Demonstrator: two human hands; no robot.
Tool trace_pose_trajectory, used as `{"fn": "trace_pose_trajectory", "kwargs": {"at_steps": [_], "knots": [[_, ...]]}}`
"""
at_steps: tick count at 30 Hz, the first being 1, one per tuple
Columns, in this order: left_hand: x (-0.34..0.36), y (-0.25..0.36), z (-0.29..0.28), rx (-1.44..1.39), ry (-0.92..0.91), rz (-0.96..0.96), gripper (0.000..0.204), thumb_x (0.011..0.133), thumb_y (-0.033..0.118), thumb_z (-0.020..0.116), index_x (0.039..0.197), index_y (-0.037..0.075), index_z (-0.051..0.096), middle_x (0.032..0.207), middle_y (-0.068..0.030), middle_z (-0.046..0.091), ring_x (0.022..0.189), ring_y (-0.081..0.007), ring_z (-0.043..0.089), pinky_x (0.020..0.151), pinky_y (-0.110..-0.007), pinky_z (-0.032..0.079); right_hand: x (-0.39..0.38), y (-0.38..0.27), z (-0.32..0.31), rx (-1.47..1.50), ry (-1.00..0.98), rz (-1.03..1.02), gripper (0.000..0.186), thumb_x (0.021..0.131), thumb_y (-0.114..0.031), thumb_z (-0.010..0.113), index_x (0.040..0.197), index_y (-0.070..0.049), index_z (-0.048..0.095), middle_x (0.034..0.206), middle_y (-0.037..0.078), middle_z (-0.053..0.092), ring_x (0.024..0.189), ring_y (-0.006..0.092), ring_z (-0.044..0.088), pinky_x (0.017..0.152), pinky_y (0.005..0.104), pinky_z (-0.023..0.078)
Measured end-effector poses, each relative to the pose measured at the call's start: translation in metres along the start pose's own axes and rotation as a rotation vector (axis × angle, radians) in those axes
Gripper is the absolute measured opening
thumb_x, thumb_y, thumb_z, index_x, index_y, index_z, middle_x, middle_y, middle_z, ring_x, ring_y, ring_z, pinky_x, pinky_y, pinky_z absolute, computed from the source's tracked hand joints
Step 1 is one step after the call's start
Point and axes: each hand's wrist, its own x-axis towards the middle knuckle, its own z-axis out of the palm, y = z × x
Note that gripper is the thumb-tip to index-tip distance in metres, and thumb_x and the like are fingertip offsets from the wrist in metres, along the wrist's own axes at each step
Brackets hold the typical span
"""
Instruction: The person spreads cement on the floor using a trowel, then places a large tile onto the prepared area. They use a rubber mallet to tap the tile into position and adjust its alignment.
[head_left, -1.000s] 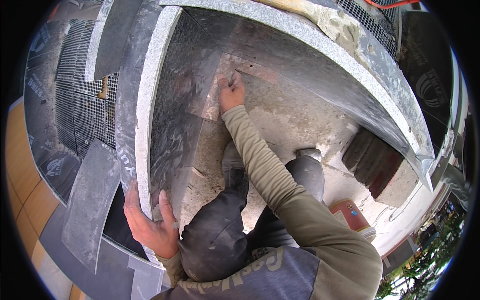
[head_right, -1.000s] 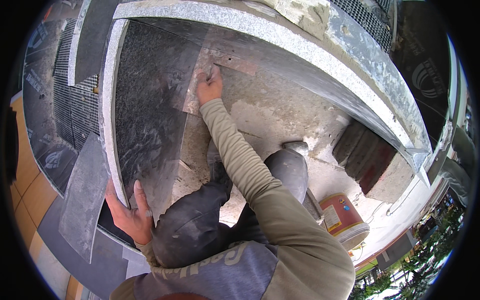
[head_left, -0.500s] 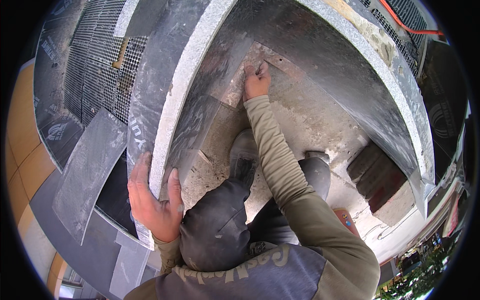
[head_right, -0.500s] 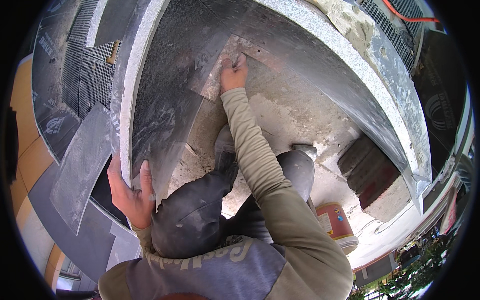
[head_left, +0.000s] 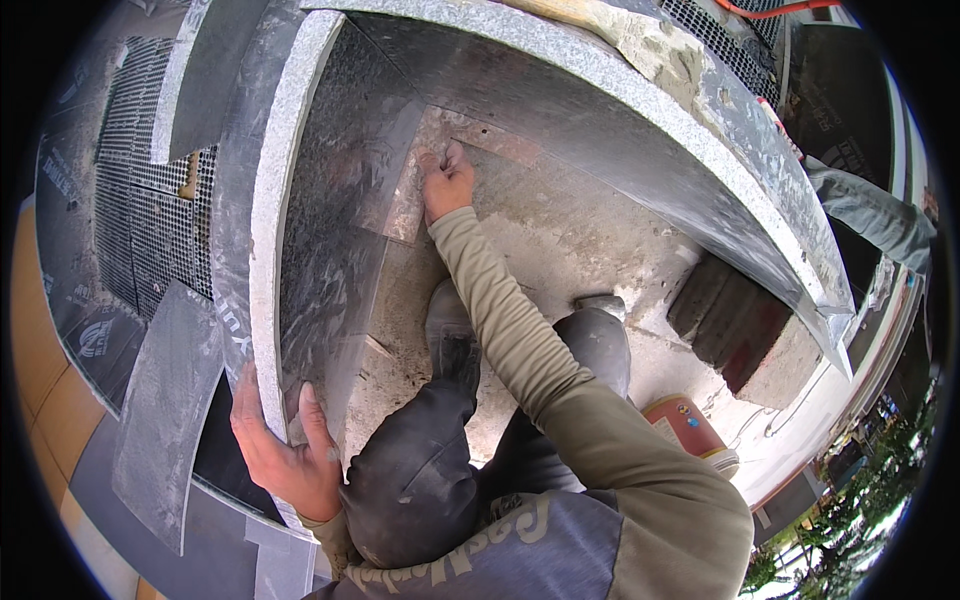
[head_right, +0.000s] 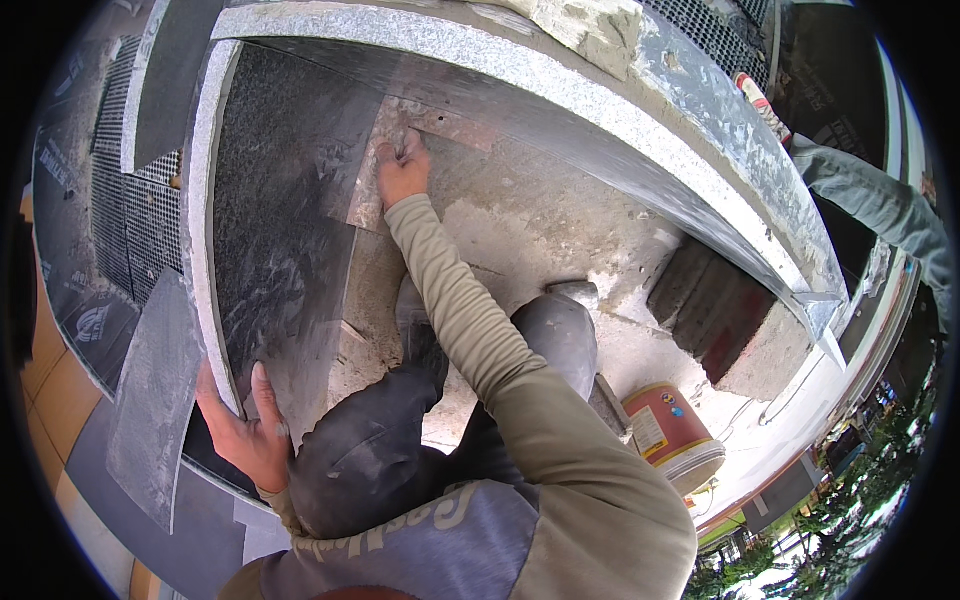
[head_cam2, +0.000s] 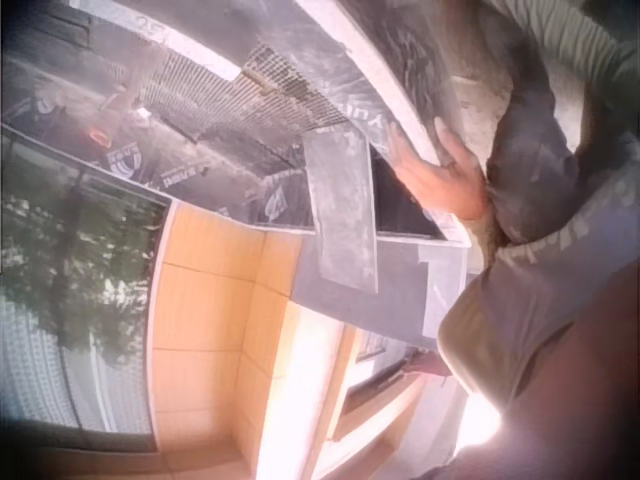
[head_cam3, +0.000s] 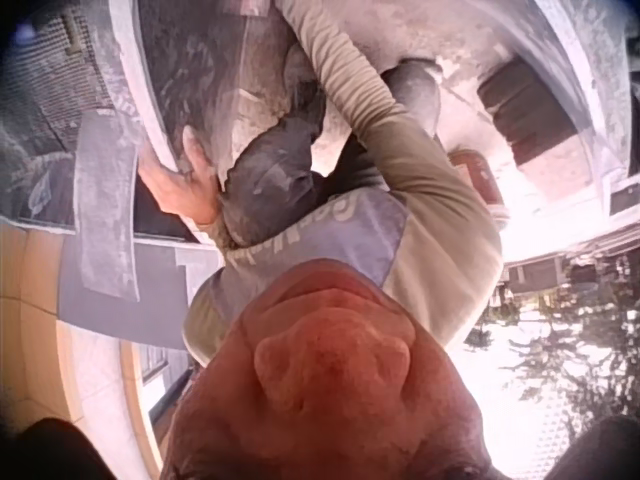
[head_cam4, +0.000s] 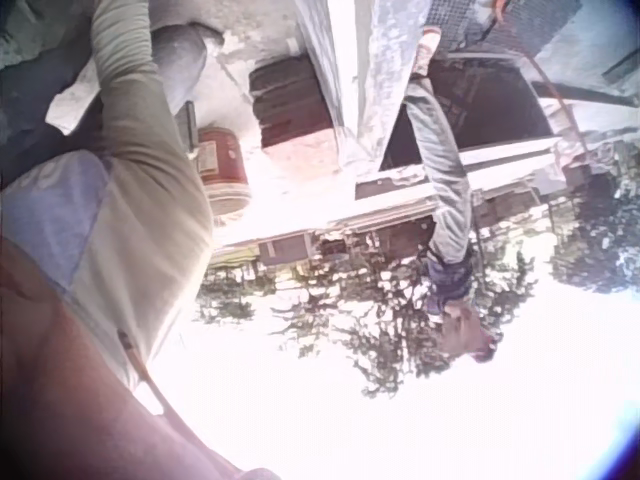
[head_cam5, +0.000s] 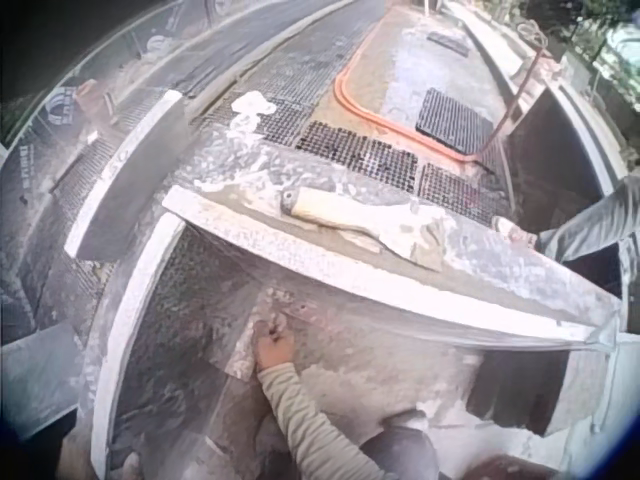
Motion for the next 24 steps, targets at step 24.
{"fn": "trace_pose_trajectory", "kwargs": {"at_steps": [24], "knots": [[0.004, 0.007, -0.009, -0.021, -0.014, 0.012, 0.053, 0.086, 0.011, 0.078, 0.134, -0.003, 0.059, 0.126, -0.0219, 0.066, 0.114, -0.0401, 0.064, 0.099, -0.045, 0.049, -0.067, -0.082, 0.002, -0.093, -0.015, 0.095, 0.025, 0.097, -0.013, 0.073, 0.081, -0.006, 0.054, 0.069, -0.009, 0.041, 0.064, 0.0020, 0.035, 0.056, 0.0238, 0.029]]}}
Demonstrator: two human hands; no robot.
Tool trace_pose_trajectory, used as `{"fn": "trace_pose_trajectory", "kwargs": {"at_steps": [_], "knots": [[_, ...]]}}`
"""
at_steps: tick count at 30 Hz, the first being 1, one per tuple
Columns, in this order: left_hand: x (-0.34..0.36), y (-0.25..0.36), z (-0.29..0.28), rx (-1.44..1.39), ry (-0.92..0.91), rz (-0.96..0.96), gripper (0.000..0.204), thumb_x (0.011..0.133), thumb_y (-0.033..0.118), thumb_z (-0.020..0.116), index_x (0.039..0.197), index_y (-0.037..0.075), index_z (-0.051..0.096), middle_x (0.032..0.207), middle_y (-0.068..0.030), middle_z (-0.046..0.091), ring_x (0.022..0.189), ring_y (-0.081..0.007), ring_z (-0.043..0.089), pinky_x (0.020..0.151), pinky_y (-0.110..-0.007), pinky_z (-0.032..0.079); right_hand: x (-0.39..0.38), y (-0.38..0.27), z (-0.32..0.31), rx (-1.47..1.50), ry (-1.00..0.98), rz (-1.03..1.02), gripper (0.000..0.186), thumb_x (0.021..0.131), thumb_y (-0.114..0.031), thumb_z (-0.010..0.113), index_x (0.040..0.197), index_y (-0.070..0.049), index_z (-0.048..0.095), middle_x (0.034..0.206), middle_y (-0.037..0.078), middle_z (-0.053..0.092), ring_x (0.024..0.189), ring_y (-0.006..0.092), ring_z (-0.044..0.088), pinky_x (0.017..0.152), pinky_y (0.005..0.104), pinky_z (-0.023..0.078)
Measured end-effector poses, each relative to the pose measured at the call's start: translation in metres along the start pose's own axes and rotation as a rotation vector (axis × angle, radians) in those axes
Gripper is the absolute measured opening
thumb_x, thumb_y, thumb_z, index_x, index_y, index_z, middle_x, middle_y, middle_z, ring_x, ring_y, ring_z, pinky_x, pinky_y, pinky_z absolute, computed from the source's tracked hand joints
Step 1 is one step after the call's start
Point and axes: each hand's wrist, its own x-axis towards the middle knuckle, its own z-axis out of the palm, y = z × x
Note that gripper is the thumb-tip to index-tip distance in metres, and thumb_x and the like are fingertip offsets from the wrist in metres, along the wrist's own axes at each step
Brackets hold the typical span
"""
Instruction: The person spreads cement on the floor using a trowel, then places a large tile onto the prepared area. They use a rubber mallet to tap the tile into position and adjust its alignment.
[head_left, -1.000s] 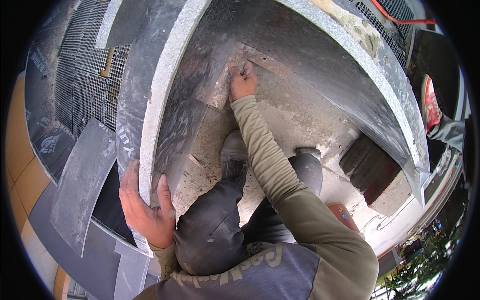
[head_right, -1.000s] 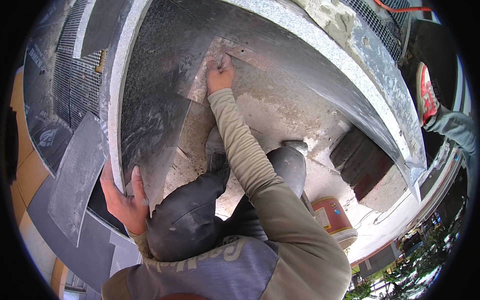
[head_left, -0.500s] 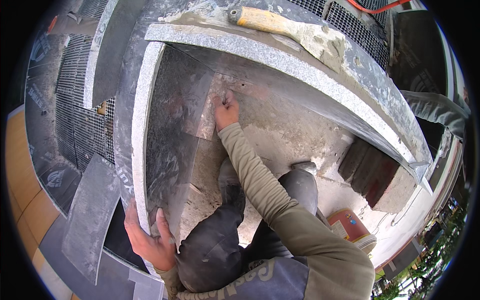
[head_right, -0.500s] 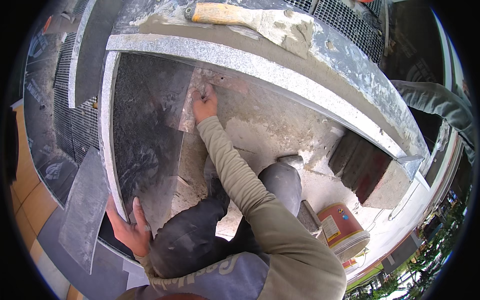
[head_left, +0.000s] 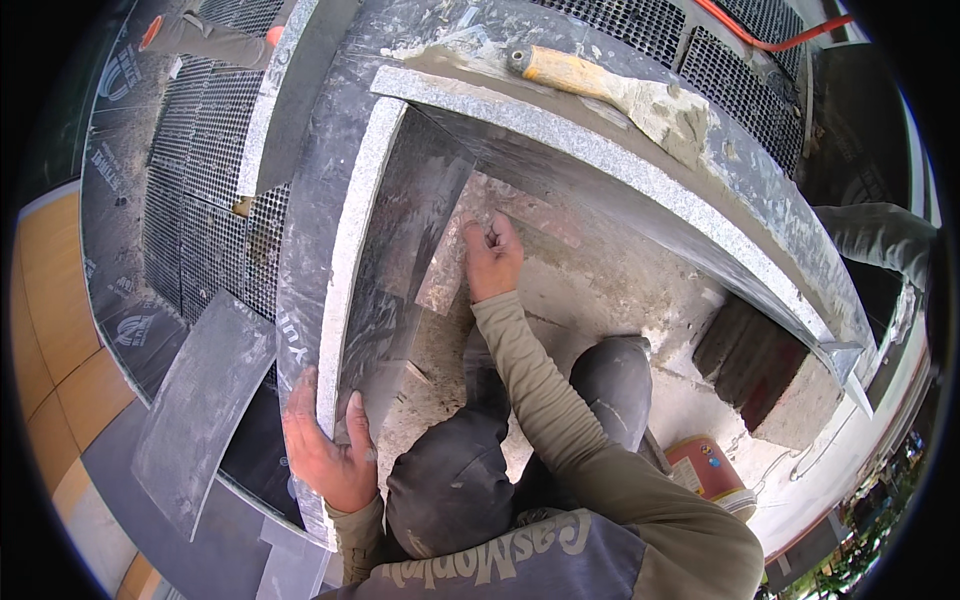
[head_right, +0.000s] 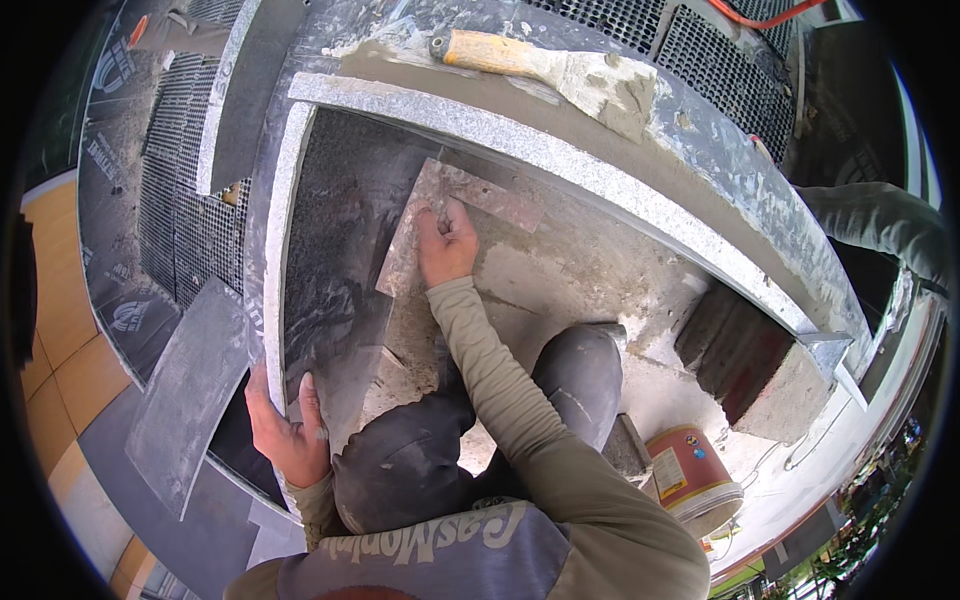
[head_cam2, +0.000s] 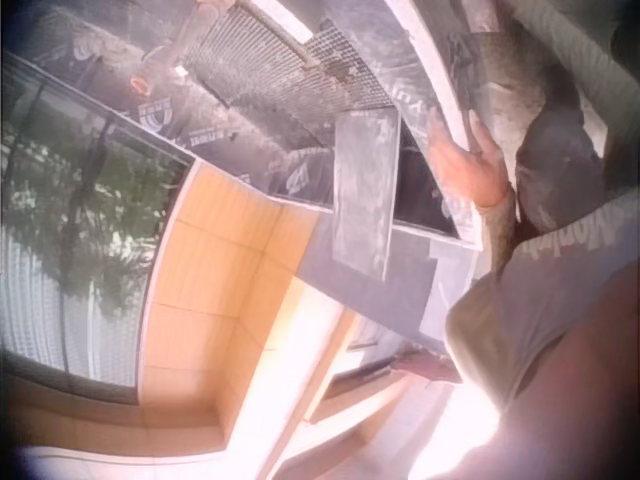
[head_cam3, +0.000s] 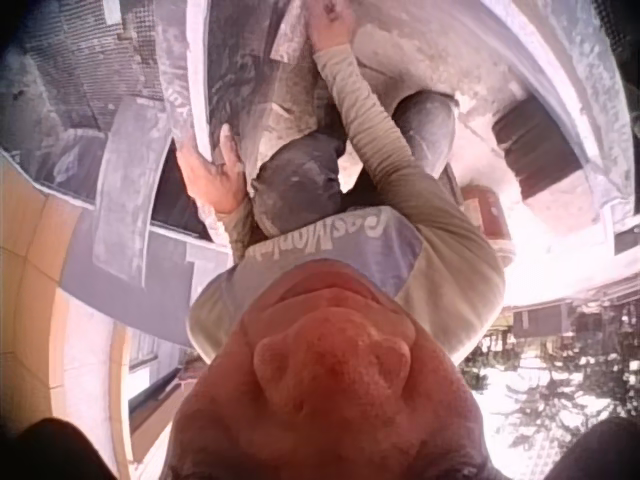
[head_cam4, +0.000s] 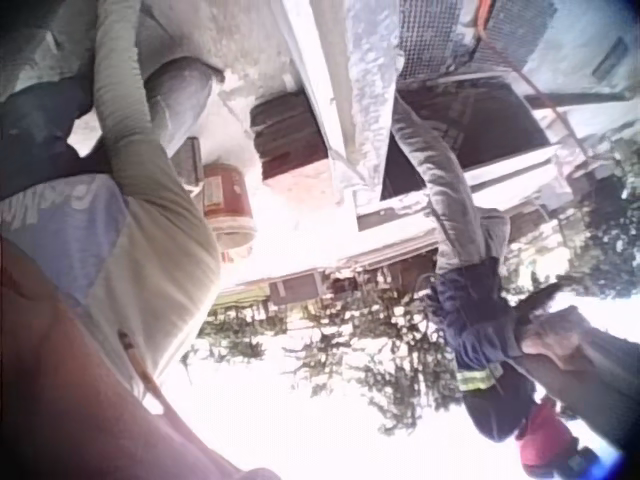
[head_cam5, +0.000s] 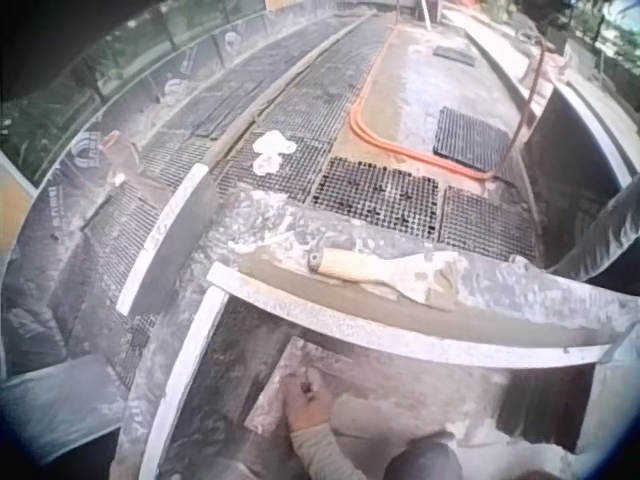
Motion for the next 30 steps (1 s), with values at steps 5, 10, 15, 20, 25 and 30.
{"fn": "trace_pose_trajectory", "kwargs": {"at_steps": [5, 10, 15, 20, 25, 30], "knots": [[0.004, 0.002, -0.013, -0.095, -0.034, 0.044, 0.048, 0.095, 0.018, 0.063, 0.137, -0.004, 0.057, 0.131, -0.0223, 0.063, 0.116, -0.0410, 0.061, 0.102, -0.046, 0.047, -0.052, -0.110, 0.035, -0.085, -0.039, -0.216, 0.038, 0.098, -0.014, 0.072, 0.074, -0.008, 0.043, 0.070, -0.009, 0.033, 0.067, 0.0021, 0.030, 0.056, 0.0245, 0.025], [0.005, 0.000, -0.019, -0.196, -0.099, 0.013, 0.054, 0.103, 0.030, 0.038, 0.142, -0.004, 0.054, 0.137, -0.0247, 0.061, 0.124, -0.0427, 0.059, 0.107, -0.047, 0.045, -0.049, -0.137, 0.056, 0.029, -0.011, -0.234, 0.037, 0.098, -0.012, 0.071, 0.073, -0.008, 0.044, 0.069, -0.009, 0.034, 0.067, 0.0017, 0.029, 0.055, 0.0245, 0.023], [0.006, -0.002, -0.019, -0.186, -0.112, 0.007, 0.054, 0.103, 0.030, 0.037, 0.141, -0.004, 0.055, 0.136, -0.0246, 0.061, 0.124, -0.0424, 0.059, 0.107, -0.046, 0.045, -0.045, -0.139, 0.058, 0.058, 0.002, -0.223, 0.036, 0.098, -0.010, 0.071, 0.073, -0.008, 0.046, 0.069, -0.010, 0.035, 0.066, 0.0011, 0.029, 0.055, 0.0242, 0.023], [0.006, 0.001, -0.019, -0.180, -0.113, 0.013, 0.055, 0.104, 0.032, 0.036, 0.141, -0.004, 0.055, 0.135, -0.0242, 0.062, 0.123, -0.0423, 0.060, 0.106, -0.046, 0.046, -0.042, -0.131, 0.062, 0.065, 0.023, -0.211, 0.038, 0.098, -0.012, 0.071, 0.072, -0.008, 0.044, 0.068, -0.009, 0.037, 0.066, 0.0026, 0.031, 0.054, 0.0255, 0.026], [0.008, 0.000, -0.018, -0.240, -0.089, 0.015, 0.054, 0.103, 0.031, 0.037, 0.139, -0.004, 0.057, 0.134, -0.0239, 0.063, 0.121, -0.0428, 0.061, 0.105, -0.046, 0.046, -0.042, -0.142, 0.065, 0.139, -0.050, -0.164, 0.028, 0.102, -0.016, 0.066, 0.081, -0.005, 0.051, 0.075, -0.005, 0.047, 0.072, 0.0040, 0.039, 0.061, 0.0252, 0.035], [0.007, -0.008, -0.021, -0.205, -0.095, 0.006, 0.052, 0.102, 0.028, 0.038, 0.139, -0.003, 0.058, 0.132, -0.0248, 0.063, 0.119, -0.0431, 0.061, 0.104, -0.046, 0.047, -0.045, -0.139, 0.072, 0.185, -0.065, -0.097, 0.018, 0.105, -0.017, 0.061, 0.094, -0.002, 0.058, 0.085, -0.004, 0.056, 0.079, 0.0041, 0.045, 0.070, 0.0232, 0.041]]}}
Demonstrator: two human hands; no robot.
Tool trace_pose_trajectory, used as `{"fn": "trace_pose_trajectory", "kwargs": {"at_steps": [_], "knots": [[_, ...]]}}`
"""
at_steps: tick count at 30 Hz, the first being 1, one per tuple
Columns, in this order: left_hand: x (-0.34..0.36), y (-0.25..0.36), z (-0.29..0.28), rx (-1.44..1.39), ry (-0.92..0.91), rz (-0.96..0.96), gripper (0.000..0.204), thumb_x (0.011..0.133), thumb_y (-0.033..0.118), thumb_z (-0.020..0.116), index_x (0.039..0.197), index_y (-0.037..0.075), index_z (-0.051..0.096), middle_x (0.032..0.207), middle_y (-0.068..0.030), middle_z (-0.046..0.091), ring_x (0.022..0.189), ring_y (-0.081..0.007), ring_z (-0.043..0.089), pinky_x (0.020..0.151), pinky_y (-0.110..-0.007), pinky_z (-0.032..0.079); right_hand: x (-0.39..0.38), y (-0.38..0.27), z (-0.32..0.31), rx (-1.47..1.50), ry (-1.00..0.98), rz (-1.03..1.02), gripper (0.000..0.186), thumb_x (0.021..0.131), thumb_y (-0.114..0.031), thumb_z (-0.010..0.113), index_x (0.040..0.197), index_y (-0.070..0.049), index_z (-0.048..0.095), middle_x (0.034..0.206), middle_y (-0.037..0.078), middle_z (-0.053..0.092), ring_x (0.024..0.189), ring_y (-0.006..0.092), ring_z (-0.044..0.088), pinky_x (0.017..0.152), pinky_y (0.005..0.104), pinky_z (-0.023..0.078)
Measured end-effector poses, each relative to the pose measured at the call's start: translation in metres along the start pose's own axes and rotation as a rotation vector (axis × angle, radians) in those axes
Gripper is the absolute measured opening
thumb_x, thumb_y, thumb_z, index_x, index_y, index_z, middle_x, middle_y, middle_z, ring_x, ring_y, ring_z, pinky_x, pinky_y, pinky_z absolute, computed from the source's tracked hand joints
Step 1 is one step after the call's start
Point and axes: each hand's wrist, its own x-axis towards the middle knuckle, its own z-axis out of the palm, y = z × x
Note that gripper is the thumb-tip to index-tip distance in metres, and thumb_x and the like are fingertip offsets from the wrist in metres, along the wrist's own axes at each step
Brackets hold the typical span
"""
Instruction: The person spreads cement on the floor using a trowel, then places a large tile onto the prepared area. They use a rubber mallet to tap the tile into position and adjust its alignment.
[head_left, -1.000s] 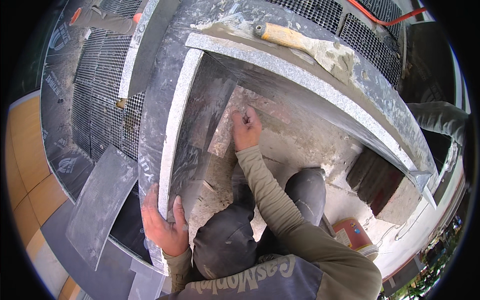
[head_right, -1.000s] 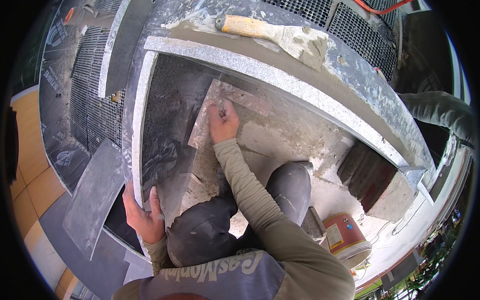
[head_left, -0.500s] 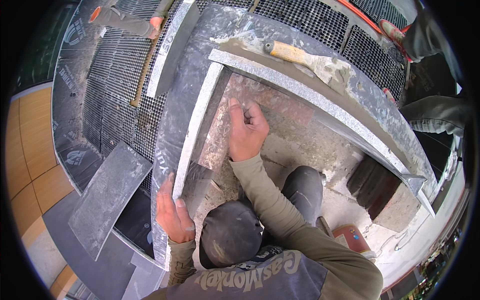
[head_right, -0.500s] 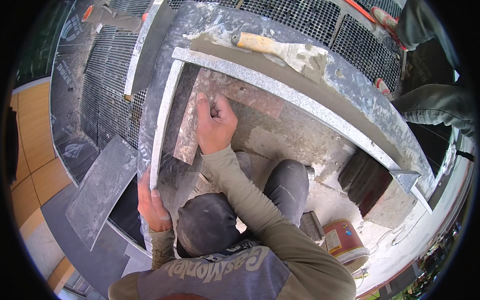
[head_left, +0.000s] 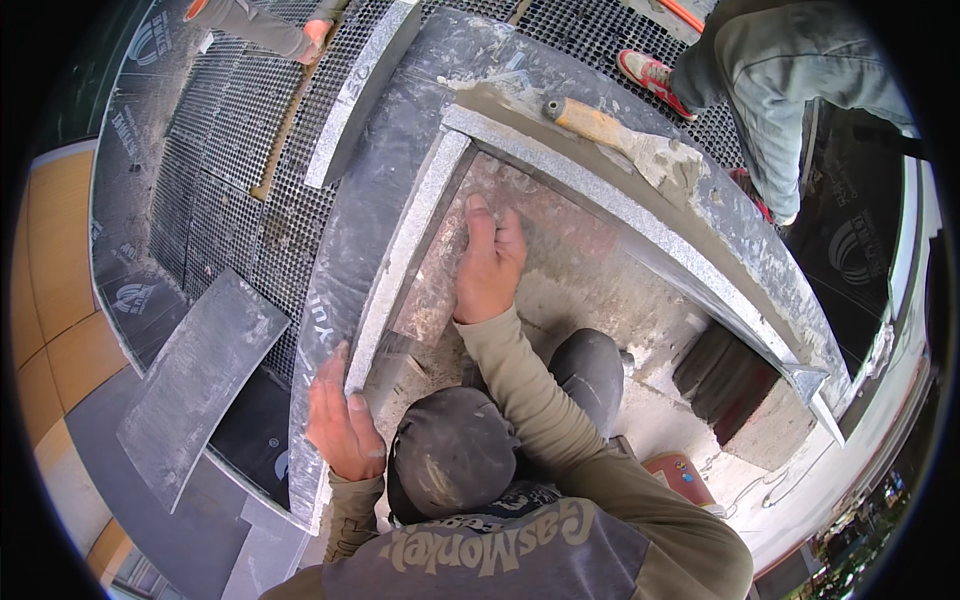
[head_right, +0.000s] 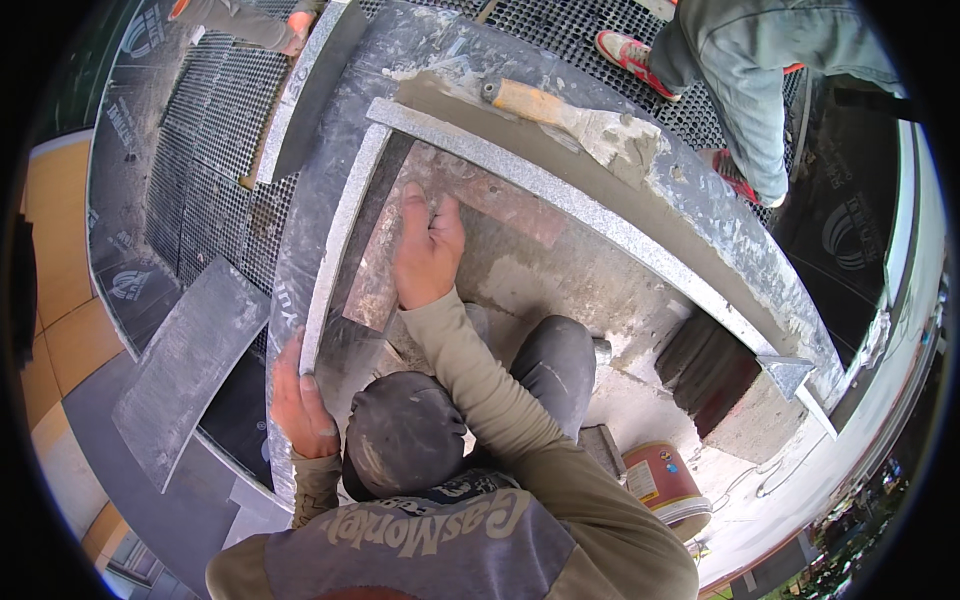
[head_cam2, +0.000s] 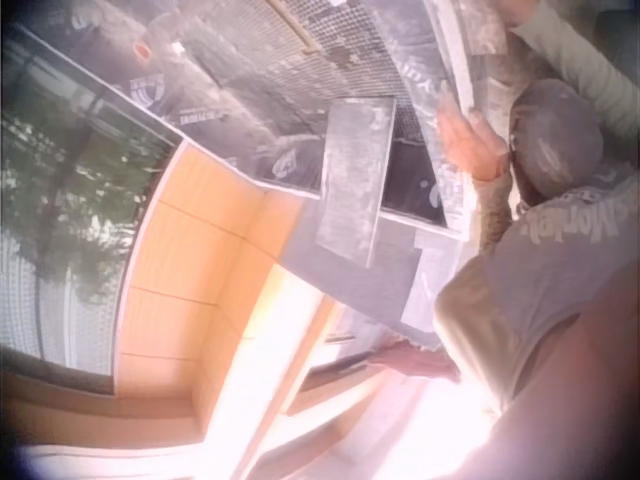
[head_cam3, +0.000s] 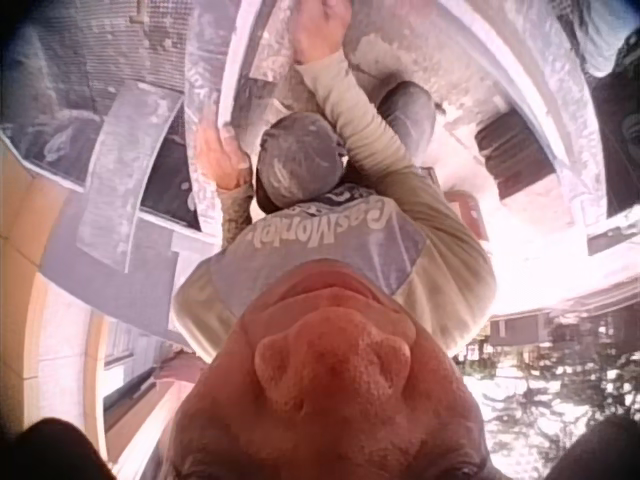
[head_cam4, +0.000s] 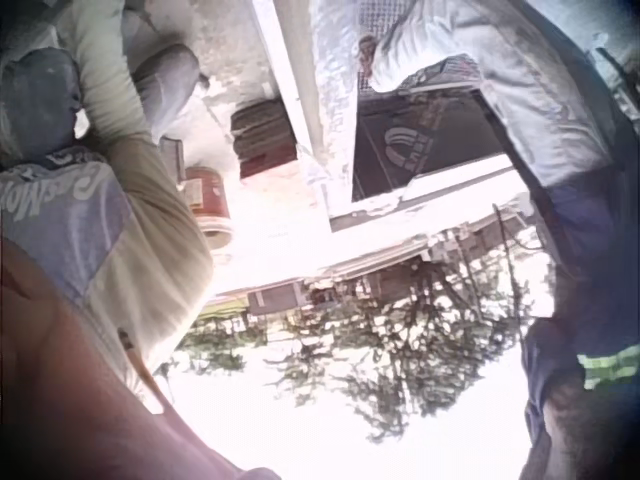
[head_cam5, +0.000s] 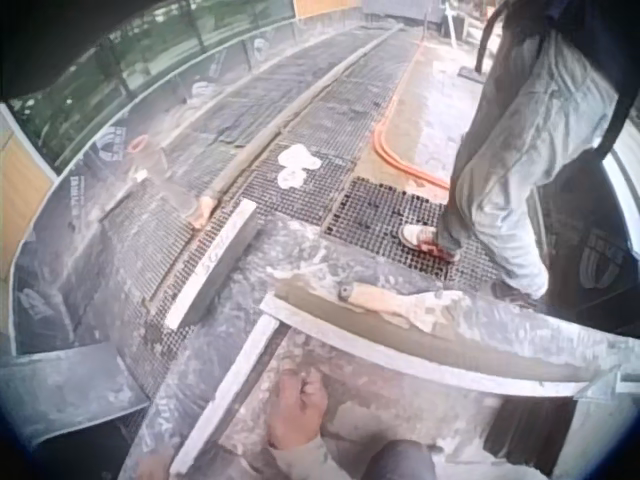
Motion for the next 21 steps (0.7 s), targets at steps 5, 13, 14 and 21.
{"fn": "trace_pose_trajectory", "kwargs": {"at_steps": [5, 13, 14, 21], "knots": [[0.006, 0.003, -0.006, -0.008, -0.023, -0.016, 0.052, 0.102, 0.029, 0.038, 0.139, -0.002, 0.058, 0.132, -0.0253, 0.063, 0.120, -0.0431, 0.061, 0.104, -0.047, 0.046, -0.001, -0.002, 0.001, 0.001, -0.016, -0.042, 0.011, 0.105, -0.012, 0.060, 0.096, -0.005, 0.063, 0.089, -0.004, 0.061, 0.083, 0.0036, 0.049, 0.075, 0.0235, 0.042], [0.004, 0.005, 0.000, -0.041, -0.022, -0.004, 0.050, 0.099, 0.021, 0.041, 0.138, -0.005, 0.057, 0.133, -0.0258, 0.062, 0.119, -0.0438, 0.061, 0.103, -0.048, 0.047, 0.003, -0.004, -0.003, -0.092, -0.003, -0.103, 0.014, 0.104, -0.012, 0.060, 0.094, -0.004, 0.062, 0.088, -0.004, 0.061, 0.084, 0.0051, 0.050, 0.075, 0.0247, 0.043], [0.004, 0.006, 0.001, -0.047, -0.025, 0.001, 0.050, 0.099, 0.021, 0.041, 0.138, -0.005, 0.057, 0.133, -0.0258, 0.062, 0.119, -0.0440, 0.061, 0.103, -0.048, 0.047, 0.003, -0.006, -0.002, -0.100, -0.003, -0.105, 0.014, 0.104, -0.013, 0.060, 0.093, -0.004, 0.061, 0.088, -0.003, 0.060, 0.084, 0.0054, 0.049, 0.075, 0.0250, 0.043], [0.002, 0.003, -0.001, -0.071, 0.000, 0.001, 0.049, 0.102, 0.022, 0.037, 0.138, -0.004, 0.058, 0.133, -0.0249, 0.062, 0.119, -0.0429, 0.061, 0.103, -0.046, 0.047, 0.005, 0.001, 0.001, -0.133, -0.003, -0.115, 0.017, 0.103, -0.015, 0.061, 0.090, -0.005, 0.057, 0.082, -0.004, 0.055, 0.079, 0.0052, 0.046, 0.071, 0.0251, 0.041]]}}
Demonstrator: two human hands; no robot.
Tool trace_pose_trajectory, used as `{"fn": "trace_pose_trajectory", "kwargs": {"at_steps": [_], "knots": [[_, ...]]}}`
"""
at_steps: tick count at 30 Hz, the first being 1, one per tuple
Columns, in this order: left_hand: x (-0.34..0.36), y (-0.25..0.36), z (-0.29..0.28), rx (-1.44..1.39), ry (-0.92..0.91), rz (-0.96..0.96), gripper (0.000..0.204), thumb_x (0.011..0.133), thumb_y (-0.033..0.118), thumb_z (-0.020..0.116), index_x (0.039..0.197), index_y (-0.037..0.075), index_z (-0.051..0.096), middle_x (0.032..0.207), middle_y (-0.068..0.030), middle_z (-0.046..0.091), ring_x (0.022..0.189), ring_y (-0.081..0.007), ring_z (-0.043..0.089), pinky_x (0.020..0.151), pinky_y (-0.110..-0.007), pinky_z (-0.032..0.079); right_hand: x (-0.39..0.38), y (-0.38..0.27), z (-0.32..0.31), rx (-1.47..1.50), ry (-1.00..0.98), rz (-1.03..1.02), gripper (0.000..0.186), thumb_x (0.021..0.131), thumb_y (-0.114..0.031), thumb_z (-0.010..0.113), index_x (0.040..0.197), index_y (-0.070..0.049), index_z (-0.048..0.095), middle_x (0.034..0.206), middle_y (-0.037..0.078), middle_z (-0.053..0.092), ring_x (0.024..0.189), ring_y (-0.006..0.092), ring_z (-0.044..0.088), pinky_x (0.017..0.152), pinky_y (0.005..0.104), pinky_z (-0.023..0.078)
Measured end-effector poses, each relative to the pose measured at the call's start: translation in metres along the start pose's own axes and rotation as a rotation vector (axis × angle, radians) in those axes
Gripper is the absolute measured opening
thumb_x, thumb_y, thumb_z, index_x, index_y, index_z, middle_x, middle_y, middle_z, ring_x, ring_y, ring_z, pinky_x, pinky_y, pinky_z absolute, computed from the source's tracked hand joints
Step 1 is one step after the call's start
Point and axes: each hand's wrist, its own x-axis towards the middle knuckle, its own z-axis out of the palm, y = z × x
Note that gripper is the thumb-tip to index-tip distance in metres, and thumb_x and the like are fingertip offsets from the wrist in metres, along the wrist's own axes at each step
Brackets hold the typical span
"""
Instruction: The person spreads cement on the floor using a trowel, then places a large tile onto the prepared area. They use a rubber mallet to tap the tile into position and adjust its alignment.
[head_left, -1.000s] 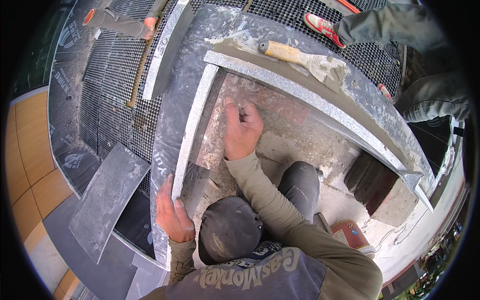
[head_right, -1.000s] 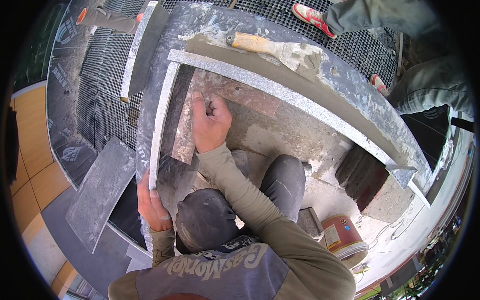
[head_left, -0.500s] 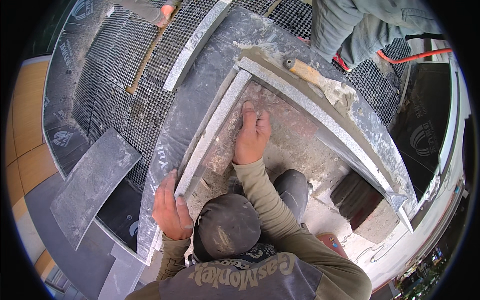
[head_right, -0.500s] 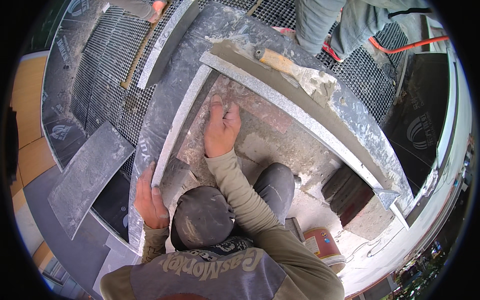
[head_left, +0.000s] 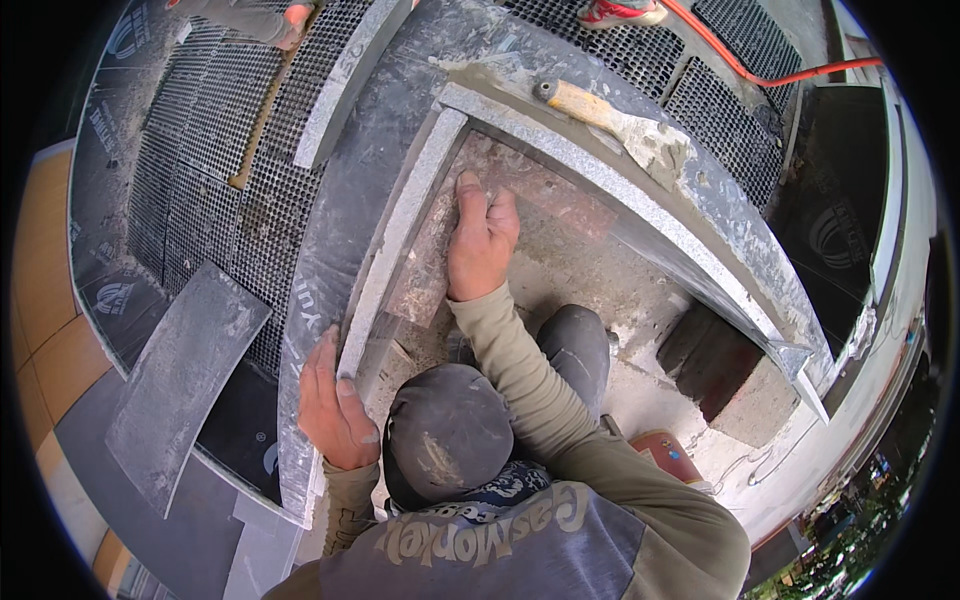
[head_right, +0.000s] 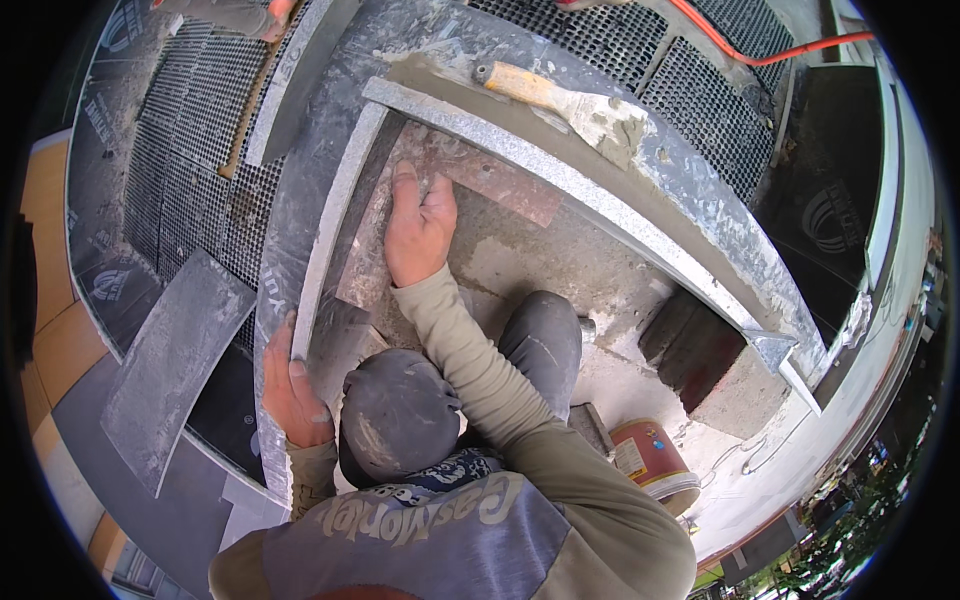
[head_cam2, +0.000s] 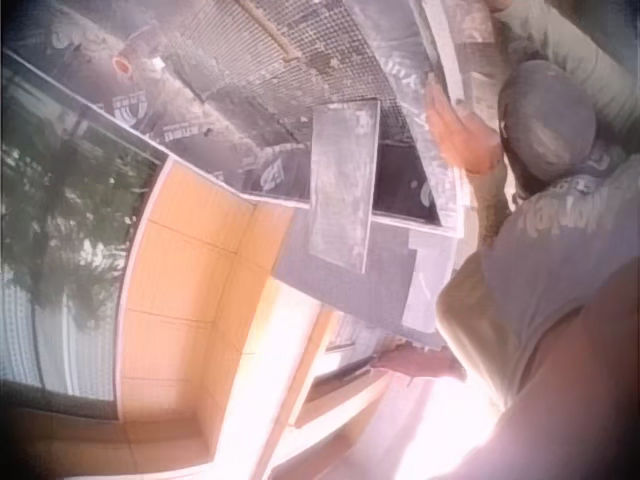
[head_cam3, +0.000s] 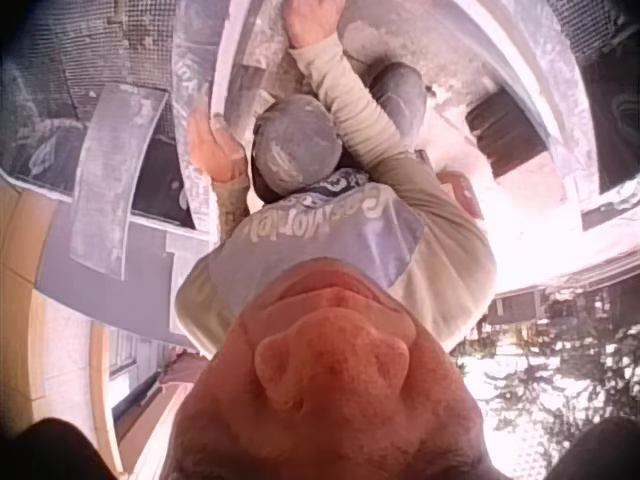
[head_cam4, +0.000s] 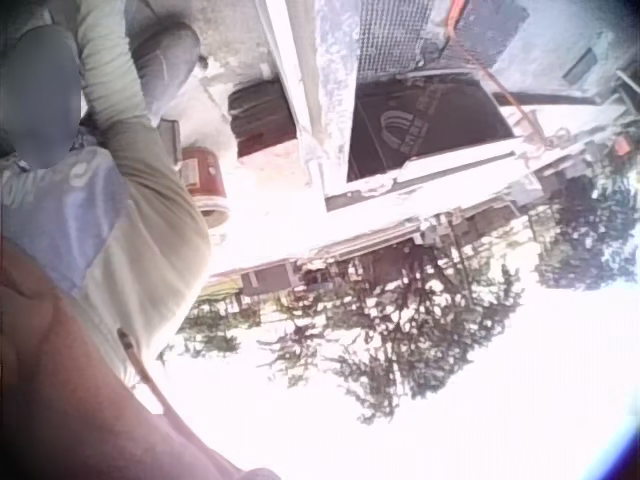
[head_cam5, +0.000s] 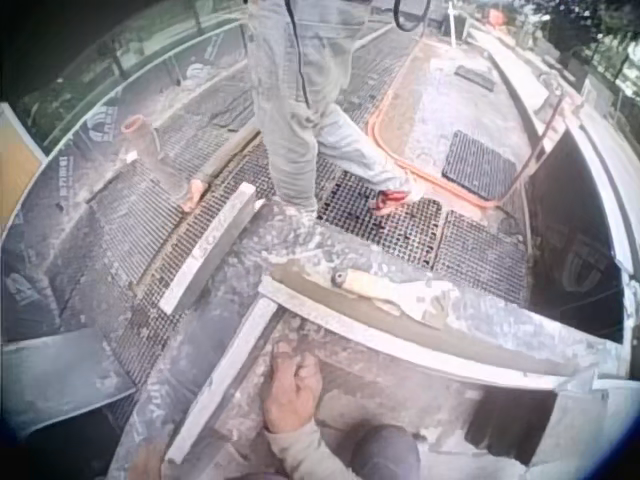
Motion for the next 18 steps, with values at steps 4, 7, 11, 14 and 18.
{"fn": "trace_pose_trajectory", "kwargs": {"at_steps": [4, 7, 11, 14, 18], "knots": [[0.001, 0.000, -0.003, 0.011, 0.023, -0.029, 0.048, 0.105, 0.024, 0.034, 0.138, 0.000, 0.060, 0.131, -0.0229, 0.063, 0.118, -0.0403, 0.062, 0.101, -0.045, 0.048, 0.002, -0.003, -0.003, 0.027, -0.009, 0.046, 0.017, 0.104, -0.017, 0.059, 0.092, -0.004, 0.057, 0.087, -0.001, 0.059, 0.081, 0.0060, 0.050, 0.073, 0.0245, 0.043], [-0.002, -0.003, -0.004, 0.018, 0.024, -0.064, 0.054, 0.110, 0.033, 0.027, 0.141, 0.004, 0.059, 0.134, -0.0214, 0.063, 0.124, -0.0386, 0.060, 0.107, -0.042, 0.044, 0.001, -0.004, -0.002, -0.097, -0.005, -0.040, 0.019, 0.104, -0.018, 0.059, 0.094, -0.002, 0.058, 0.089, 0.003, 0.062, 0.084, 0.0085, 0.053, 0.075, 0.0281, 0.045], [-0.005, -0.002, -0.001, 0.083, 0.048, -0.040, 0.048, 0.107, 0.026, 0.032, 0.141, 0.005, 0.059, 0.133, -0.0203, 0.063, 0.121, -0.0385, 0.061, 0.105, -0.043, 0.046, 0.001, -0.004, 0.000, -0.058, -0.004, -0.086, 0.022, 0.104, -0.020, 0.060, 0.093, 0.000, 0.058, 0.089, 0.005, 0.061, 0.083, 0.0099, 0.051, 0.075, 0.0299, 0.045], [-0.010, -0.006, 0.001, 0.148, 0.065, -0.020, 0.046, 0.103, 0.017, 0.039, 0.144, 0.008, 0.057, 0.133, -0.0201, 0.062, 0.117, -0.0390, 0.062, 0.101, -0.046, 0.049, -0.002, -0.002, -0.005, -0.130, -0.040, -0.054, 0.024, 0.104, -0.022, 0.059, 0.096, 0.001, 0.058, 0.090, 0.007, 0.061, 0.084, 0.0131, 0.052, 0.078, 0.0325, 0.045], [-0.010, 0.004, 0.002, 0.157, 0.074, -0.041, 0.046, 0.102, 0.016, 0.038, 0.143, 0.008, 0.059, 0.134, -0.0194, 0.062, 0.119, -0.0378, 0.061, 0.103, -0.046, 0.047, 0.002, -0.001, -0.004, -0.081, -0.030, -0.050, 0.027, 0.104, -0.023, 0.059, 0.092, 0.001, 0.054, 0.086, 0.006, 0.058, 0.083, 0.0142, 0.051, 0.076, 0.0342, 0.044]]}}
